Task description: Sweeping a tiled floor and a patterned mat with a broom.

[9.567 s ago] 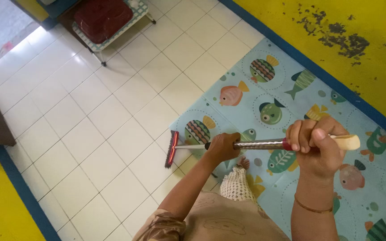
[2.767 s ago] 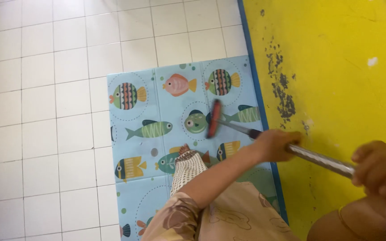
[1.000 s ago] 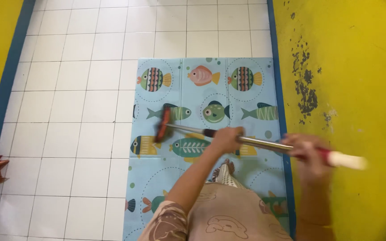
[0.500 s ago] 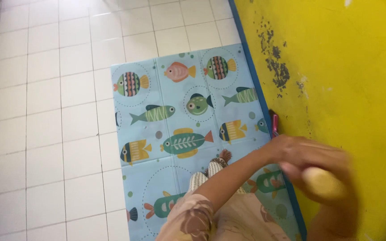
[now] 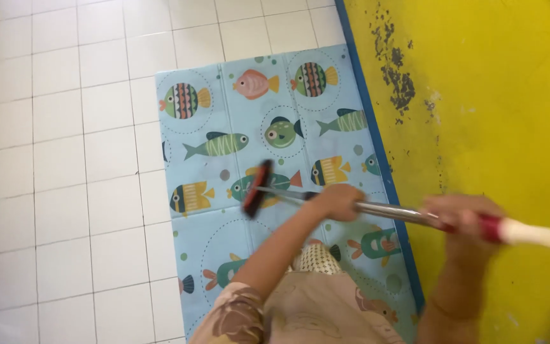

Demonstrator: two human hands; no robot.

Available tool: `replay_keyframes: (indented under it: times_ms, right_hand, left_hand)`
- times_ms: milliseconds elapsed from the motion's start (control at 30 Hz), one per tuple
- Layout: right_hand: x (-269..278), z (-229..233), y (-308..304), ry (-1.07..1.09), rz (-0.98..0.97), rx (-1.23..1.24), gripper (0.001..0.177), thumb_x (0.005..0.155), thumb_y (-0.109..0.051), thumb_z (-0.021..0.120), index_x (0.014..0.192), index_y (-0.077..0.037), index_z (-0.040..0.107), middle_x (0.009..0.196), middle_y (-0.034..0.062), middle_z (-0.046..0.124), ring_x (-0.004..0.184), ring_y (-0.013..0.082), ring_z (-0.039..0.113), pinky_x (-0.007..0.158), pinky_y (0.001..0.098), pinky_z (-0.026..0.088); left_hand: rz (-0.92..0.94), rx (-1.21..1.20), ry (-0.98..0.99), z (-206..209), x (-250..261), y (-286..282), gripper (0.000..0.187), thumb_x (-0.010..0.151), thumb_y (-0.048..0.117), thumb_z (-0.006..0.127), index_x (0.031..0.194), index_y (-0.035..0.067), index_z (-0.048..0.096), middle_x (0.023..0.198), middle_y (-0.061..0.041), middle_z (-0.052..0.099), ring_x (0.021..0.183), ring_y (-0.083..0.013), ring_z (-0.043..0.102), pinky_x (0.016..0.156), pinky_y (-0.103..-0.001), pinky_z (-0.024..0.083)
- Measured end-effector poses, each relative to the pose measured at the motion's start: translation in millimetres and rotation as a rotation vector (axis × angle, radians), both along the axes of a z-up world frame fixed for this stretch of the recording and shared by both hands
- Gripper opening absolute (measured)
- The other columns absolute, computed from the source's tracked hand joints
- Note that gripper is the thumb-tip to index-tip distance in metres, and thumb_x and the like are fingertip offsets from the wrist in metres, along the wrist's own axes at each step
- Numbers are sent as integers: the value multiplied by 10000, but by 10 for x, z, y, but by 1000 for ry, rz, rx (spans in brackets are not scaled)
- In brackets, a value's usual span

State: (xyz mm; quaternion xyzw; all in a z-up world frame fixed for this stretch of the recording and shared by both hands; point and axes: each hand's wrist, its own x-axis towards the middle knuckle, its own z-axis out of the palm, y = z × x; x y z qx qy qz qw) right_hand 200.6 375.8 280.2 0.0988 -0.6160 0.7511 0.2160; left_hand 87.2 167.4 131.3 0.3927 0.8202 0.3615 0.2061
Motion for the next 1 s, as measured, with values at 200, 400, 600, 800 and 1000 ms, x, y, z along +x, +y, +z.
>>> replay_keyframes:
  times_ms: [200,400,600,800,1000]
  right_hand:
    - [-472,-866,-1045,-355,218,61,198,1054,-154,585,919,-24,648,1027,166,748,939,238,706,894,395,602]
    - [-440,-1142,-1536,-381,499,-12,192,1043,-199,627,998,-15,658,1106,154,738,1202,298,685,1043,432,554]
    - [-476,-731,-569,-291,248,2,310,1077,-374,584,977,-81,612,982,123,733,1136,345,716,1074,497,534]
    - [39,12,484,-18,112,-11,417,1217,-338,521,897,-72,555,790,101,581,789,261,595,960,504,508]
    - [696,272,1146,99,5,168,472,1174,-379,489,790,-105,484,704,75,551,693,267,588,887,432,505]
  left_hand:
    - [372,-314,-53,-833,-53,-1564,210,772,227,676,961,147,718,943,-166,736,920,-401,698,808,-520,555]
    - [618,-464,-36,-1147,133,-2196,170,830,277,708,914,129,703,919,-162,737,906,-390,711,783,-525,564]
    - [613,-232,51,-525,43,-1123,208,799,301,715,951,162,688,883,-138,741,867,-383,711,747,-521,560]
    - [466,130,119,152,366,216,155,816,287,696,937,191,684,785,-119,720,753,-387,701,658,-521,545]
    - [271,354,45,617,873,1215,210,754,232,679,963,206,663,788,-89,718,759,-371,697,651,-500,533]
